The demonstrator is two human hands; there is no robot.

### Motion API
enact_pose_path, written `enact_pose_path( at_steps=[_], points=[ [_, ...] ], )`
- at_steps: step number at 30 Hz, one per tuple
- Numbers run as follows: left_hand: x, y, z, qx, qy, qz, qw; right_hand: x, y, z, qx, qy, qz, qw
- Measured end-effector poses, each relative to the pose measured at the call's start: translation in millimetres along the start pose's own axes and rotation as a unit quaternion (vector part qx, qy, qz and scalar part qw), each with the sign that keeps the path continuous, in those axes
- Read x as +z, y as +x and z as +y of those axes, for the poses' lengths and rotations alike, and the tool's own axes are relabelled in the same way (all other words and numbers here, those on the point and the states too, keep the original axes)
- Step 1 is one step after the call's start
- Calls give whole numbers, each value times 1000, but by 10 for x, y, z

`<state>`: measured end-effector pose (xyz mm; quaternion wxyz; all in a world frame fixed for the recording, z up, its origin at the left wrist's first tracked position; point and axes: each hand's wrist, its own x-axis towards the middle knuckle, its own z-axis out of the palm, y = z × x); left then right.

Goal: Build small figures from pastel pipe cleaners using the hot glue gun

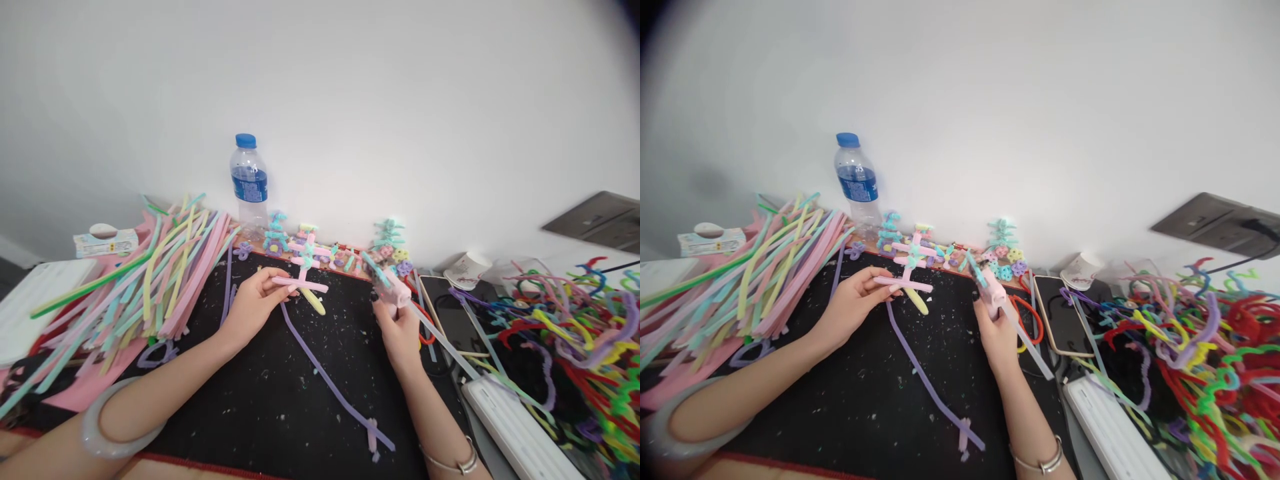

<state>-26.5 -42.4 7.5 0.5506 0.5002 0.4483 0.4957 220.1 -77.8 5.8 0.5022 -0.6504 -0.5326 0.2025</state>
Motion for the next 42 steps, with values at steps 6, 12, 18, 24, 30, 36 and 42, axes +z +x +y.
enact_pose_path(
  at_steps=[6, 12, 18, 24, 30, 36, 42],
  points=[
    [-2, 1, -46, 10, 27, -24, 999, 41, -88, -91, -44, 103, -186, 976],
    [27, -44, -37, 22, 54, -35, 998, 72, -124, -118, -101, 48, -227, 967],
    [42, -52, -26, 29, 63, -34, 997, 95, -134, -99, -114, 19, -231, 966],
    [29, -55, -41, 32, 64, -34, 997, 104, -135, -101, -121, 7, -232, 965],
    [28, -57, -52, 32, 66, -30, 997, 97, -138, -114, -127, -19, -230, 965],
    [31, -57, -38, 31, 69, -31, 997, 98, -137, -121, -126, -21, -226, 966],
    [30, -68, -27, 25, 61, -30, 997, 84, -126, -125, -126, -22, -222, 967]
  ],
)
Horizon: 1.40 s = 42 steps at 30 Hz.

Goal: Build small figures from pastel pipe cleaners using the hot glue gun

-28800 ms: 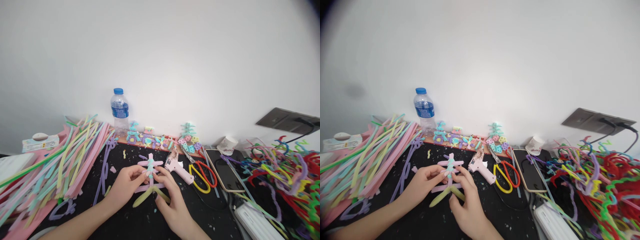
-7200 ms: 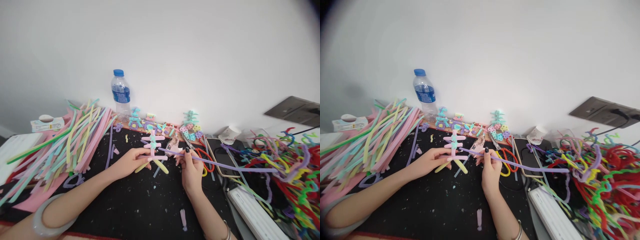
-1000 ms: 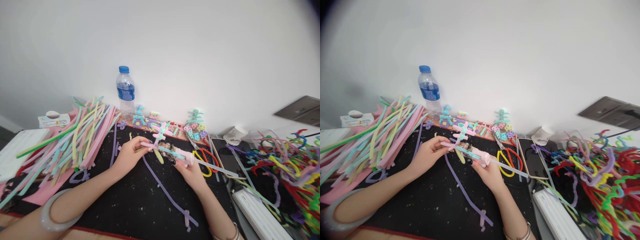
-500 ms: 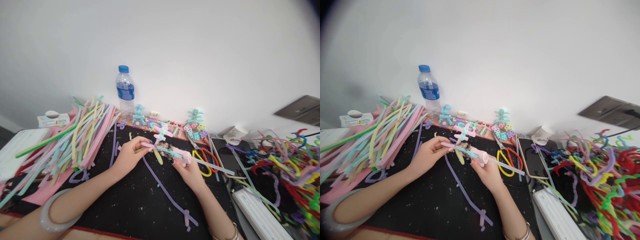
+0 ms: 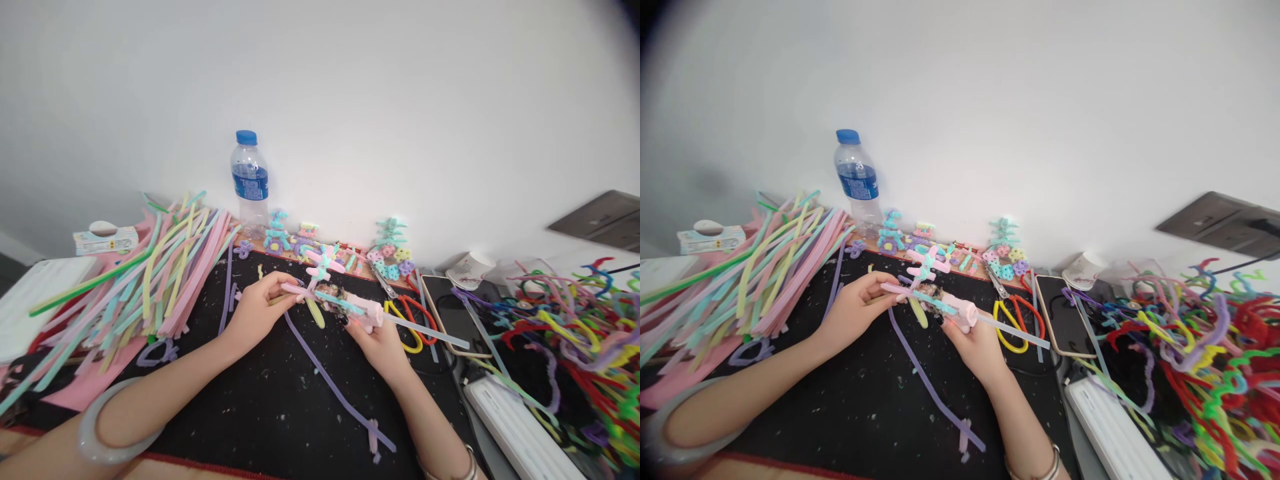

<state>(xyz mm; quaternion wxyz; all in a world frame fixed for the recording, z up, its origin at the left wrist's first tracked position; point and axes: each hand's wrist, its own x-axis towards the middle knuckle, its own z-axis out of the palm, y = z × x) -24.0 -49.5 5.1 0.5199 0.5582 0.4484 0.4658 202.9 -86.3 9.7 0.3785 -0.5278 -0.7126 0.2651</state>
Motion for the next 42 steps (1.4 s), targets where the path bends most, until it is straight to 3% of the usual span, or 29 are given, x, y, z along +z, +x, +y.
enact_pose_path(
  at_steps=[24, 32, 37, 42],
  points=[
    [-19, 19, -25, 6, -4, 21, 1000, -17, 15, -21, 13, -9, 1, 1000],
    [-24, 43, 0, -18, -68, 26, 997, -26, 5, 34, 42, 3, 56, 998],
    [-29, 66, 23, -61, -152, 55, 985, -78, 33, 30, 58, -57, 110, 991],
    [-53, 98, 30, -67, -221, 102, 968, -98, 69, 135, 46, -208, 97, 972]
  ],
)
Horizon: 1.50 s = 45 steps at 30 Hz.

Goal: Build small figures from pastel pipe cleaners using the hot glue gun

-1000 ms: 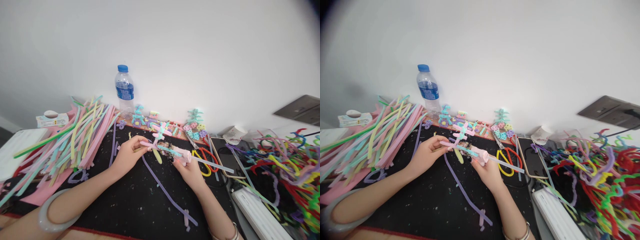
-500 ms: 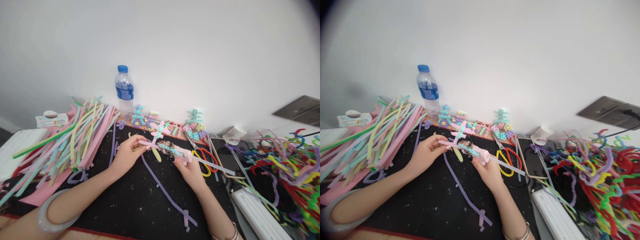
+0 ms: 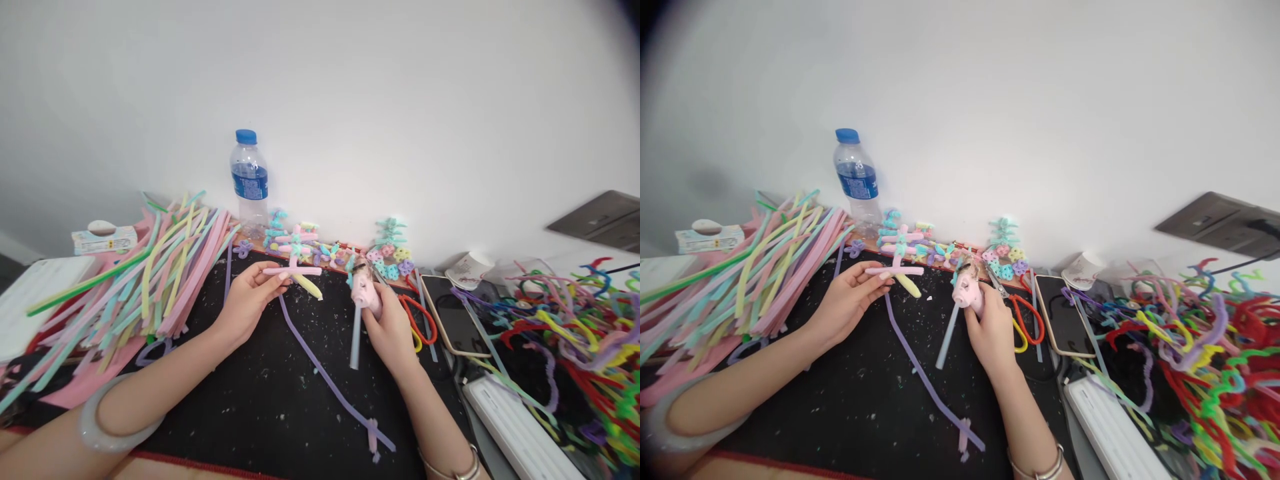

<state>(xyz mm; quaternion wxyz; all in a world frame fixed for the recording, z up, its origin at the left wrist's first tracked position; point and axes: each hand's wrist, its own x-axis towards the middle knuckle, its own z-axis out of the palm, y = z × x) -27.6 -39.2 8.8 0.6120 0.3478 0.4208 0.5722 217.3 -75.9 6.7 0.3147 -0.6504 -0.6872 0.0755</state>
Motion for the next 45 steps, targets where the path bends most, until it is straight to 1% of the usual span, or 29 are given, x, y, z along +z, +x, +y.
enact_pose_path(
  at_steps=[2, 4, 6, 8, 10, 12, 14, 16, 18, 20, 22, 23, 25, 26, 28, 29, 30, 31, 32, 35, 38, 40, 42, 45],
  points=[
    [-17, 23, 2, 5, -22, 14, 1000, 34, -2, 49, -14, -73, -5, 997],
    [-37, 48, 2, 7, -40, 20, 999, 48, -12, 63, -8, -136, -10, 991],
    [-54, 68, 3, 8, -54, 23, 998, 33, -27, 20, 2, -168, -1, 986],
    [-62, 81, 5, 7, -62, 25, 998, 5, -53, -86, -20, -147, 20, 989],
    [-63, 85, 5, 9, -60, 30, 998, -4, -106, -244, -86, -79, 19, 993],
    [-59, 83, 2, 15, -51, 29, 998, 31, -194, -426, -146, -25, -59, 987],
    [-52, 77, -3, 22, -42, 25, 999, 106, -302, -597, -168, -16, -117, 979],
    [-46, 68, -5, 29, -35, 20, 999, 189, -399, -721, -170, -25, -153, 973],
    [-40, 61, 3, 31, -31, 19, 999, 249, -459, -775, -166, -9, -167, 972],
    [-37, 64, 19, 29, -34, 22, 999, 274, -473, -759, -159, 39, -160, 973],
    [-44, 83, 40, 29, -45, 29, 998, 274, -451, -697, -133, 106, -138, 976],
    [-53, 100, 51, 33, -54, 35, 997, 271, -431, -659, -105, 142, -126, 976],
    [-81, 145, 68, 44, -79, 50, 995, 267, -383, -585, -17, 224, -117, 967],
    [-99, 171, 73, 45, -93, 59, 993, 267, -356, -555, 34, 278, -118, 953],
    [-137, 219, 78, 44, -114, 75, 990, 265, -301, -510, 111, 399, -119, 902],
    [-153, 238, 78, 44, -118, 80, 989, 260, -274, -494, 133, 448, -114, 877],
    [-165, 254, 77, 45, -118, 83, 989, 252, -248, -478, 150, 480, -110, 857],
    [-172, 264, 75, 46, -115, 84, 989, 239, -223, -461, 164, 497, -105, 846],
    [-174, 268, 73, 45, -111, 83, 989, 222, -201, -442, 175, 505, -99, 840],
    [-141, 234, 61, 25, -87, 57, 994, 162, -146, -364, 180, 511, -65, 838],
    [-69, 140, 40, -14, -39, 1, 999, 110, -97, -267, 152, 519, -27, 841],
    [-22, 62, 21, -38, 8, -44, 998, 82, -61, -209, 143, 529, -6, 836],
    [10, -10, 0, -56, 51, -92, 993, 47, -27, -164, 150, 545, -5, 825],
    [26, -82, -30, -67, 101, -159, 980, -28, 14, -124, 168, 565, -32, 807]
  ],
)
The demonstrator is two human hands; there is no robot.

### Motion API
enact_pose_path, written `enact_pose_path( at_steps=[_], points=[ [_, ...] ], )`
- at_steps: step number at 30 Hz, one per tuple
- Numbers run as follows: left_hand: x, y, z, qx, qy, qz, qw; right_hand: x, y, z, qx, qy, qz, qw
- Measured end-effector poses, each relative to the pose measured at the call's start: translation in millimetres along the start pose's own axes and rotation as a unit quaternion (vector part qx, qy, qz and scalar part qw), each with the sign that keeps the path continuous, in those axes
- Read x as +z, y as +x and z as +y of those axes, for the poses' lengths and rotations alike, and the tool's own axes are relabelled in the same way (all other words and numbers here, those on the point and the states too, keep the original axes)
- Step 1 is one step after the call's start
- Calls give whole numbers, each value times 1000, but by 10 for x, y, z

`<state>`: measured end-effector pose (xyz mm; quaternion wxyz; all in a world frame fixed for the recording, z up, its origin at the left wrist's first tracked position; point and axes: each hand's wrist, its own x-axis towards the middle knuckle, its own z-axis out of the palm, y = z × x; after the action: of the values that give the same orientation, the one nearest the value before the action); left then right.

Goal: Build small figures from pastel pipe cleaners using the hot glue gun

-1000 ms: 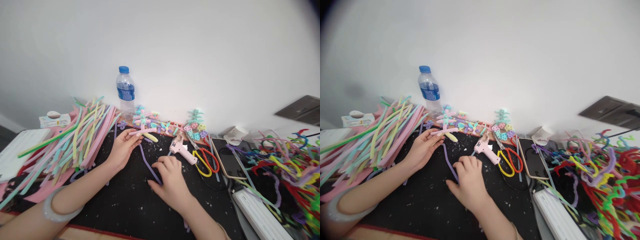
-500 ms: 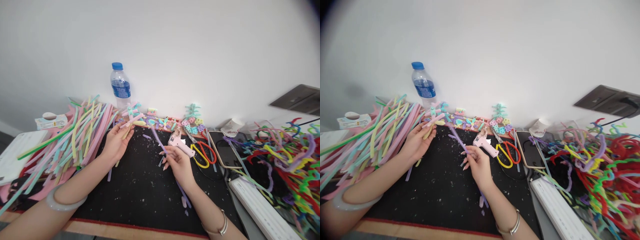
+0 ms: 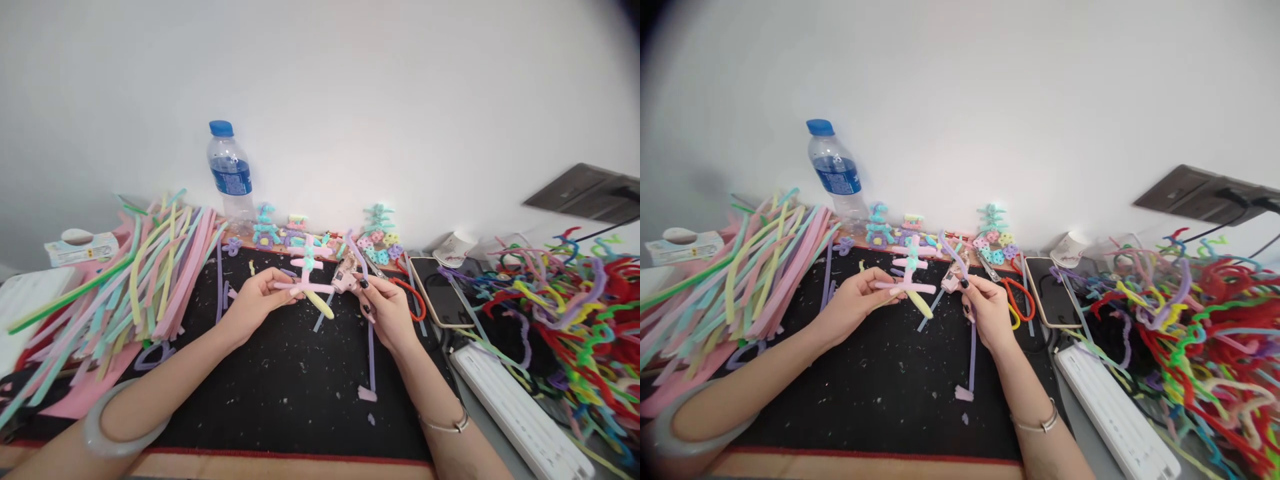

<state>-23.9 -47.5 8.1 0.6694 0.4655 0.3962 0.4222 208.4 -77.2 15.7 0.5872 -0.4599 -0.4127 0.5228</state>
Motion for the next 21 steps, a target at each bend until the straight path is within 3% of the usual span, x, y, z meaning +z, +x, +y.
enact_pose_path(
  at_steps=[7, 14, 21],
  points=[
    [24, -27, -23, -9, 37, -70, 997, -65, 9, -132, -49, -45, -59, 996],
    [17, -22, -22, 8, 47, -57, 997, -72, -6, -67, -26, -107, -70, 991],
    [16, -8, -23, 39, 81, -41, 995, -5, -49, -72, -116, -277, -81, 951]
  ],
)
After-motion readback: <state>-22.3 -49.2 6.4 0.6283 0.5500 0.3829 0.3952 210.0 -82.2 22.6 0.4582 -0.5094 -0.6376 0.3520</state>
